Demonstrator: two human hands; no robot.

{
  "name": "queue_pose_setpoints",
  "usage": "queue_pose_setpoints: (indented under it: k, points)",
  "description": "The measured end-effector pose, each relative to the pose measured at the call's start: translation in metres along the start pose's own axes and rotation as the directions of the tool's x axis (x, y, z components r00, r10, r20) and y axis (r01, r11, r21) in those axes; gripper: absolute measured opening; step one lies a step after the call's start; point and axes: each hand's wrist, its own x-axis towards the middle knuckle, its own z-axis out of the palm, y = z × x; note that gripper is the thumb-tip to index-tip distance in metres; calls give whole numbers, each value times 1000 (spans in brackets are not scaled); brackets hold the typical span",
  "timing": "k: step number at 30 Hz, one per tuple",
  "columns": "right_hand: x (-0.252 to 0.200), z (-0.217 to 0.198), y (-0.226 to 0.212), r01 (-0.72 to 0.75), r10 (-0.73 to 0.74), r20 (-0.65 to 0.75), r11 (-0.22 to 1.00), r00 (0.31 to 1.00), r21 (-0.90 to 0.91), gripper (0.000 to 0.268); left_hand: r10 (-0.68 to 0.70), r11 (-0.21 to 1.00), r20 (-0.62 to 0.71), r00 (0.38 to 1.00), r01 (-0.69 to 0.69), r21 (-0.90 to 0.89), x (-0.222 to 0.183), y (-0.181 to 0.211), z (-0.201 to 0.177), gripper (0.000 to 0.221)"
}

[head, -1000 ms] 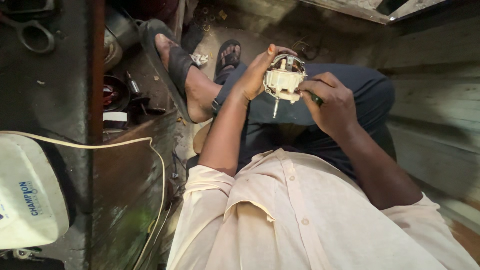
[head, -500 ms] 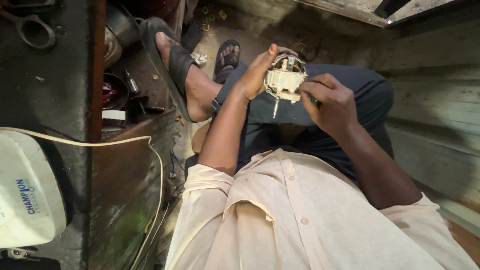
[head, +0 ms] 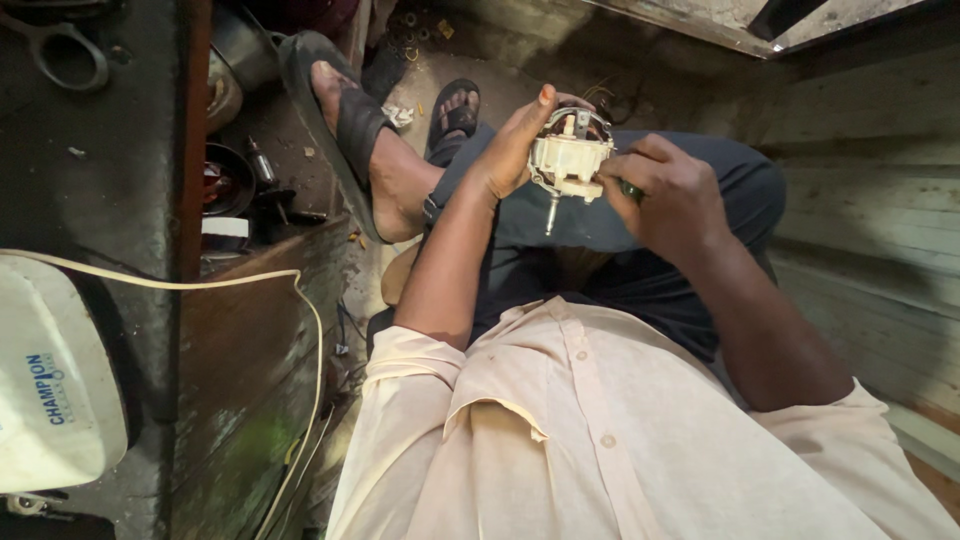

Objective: The person sits on the floor and uses a screwdriver to adjust components inside a small white electrical motor, likely from a fan. They repeatedly tighten or loosen screws and rotate the motor housing while working.

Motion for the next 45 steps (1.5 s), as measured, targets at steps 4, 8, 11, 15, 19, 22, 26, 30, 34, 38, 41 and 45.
queue_pose_setpoints:
  k: [4,8,11,15,19,22,26,30,34,38,41,45]
  points:
    - [1,-1,-1,-22,22,27,1000,999,-8,14,2,1000,-3,1000,-2,11,-1,0,-1,71]
    - [0,-1,4,19,-19,33,1000,999,-20,16,-4,1000,-11,1000,4,16,0,-1,-1,71]
    - [0,-2,7,12,-11,60,1000,998,-19,17,3,1000,-15,1000,-3,11,0,-2,-1,71]
    - [-3,-1,6,8,-8,42,1000,999,-3,18,-7,1000,-32,999,7,-3,0,-2,-1,70]
    - [-8,-1,2,8,-8,1,1000,1000,29,20,-3,1000,-30,1000,3,6,-1,-1,-1,70]
    - [-10,-1,1,24,-24,-24,1000,999,17,21,-4,1000,-30,1000,4,0,0,-2,-1,70]
    - [-7,1,0,29,-29,-29,999,999,13,19,-10,1000,-20,1000,10,-9,1,-2,-1,70]
    - [-4,2,-1,37,-37,-32,999,999,6,19,9,1000,-19,1000,-9,-14,0,-2,-1,71]
    - [-4,2,0,38,-37,-33,999,999,17,17,2,1000,-36,999,-1,29,0,-1,1,73]
    - [-4,2,1,18,-18,-20,1000,1000,22,16,2,999,-37,999,-1,40,-1,2,3,73]
    - [-3,0,2,27,-27,3,1000,1000,1,16,10,999,-36,999,-9,45,-2,3,3,73]
    - [-4,2,7,33,-33,15,999,999,-4,16,5,1000,-33,999,-4,25,-2,2,3,73]
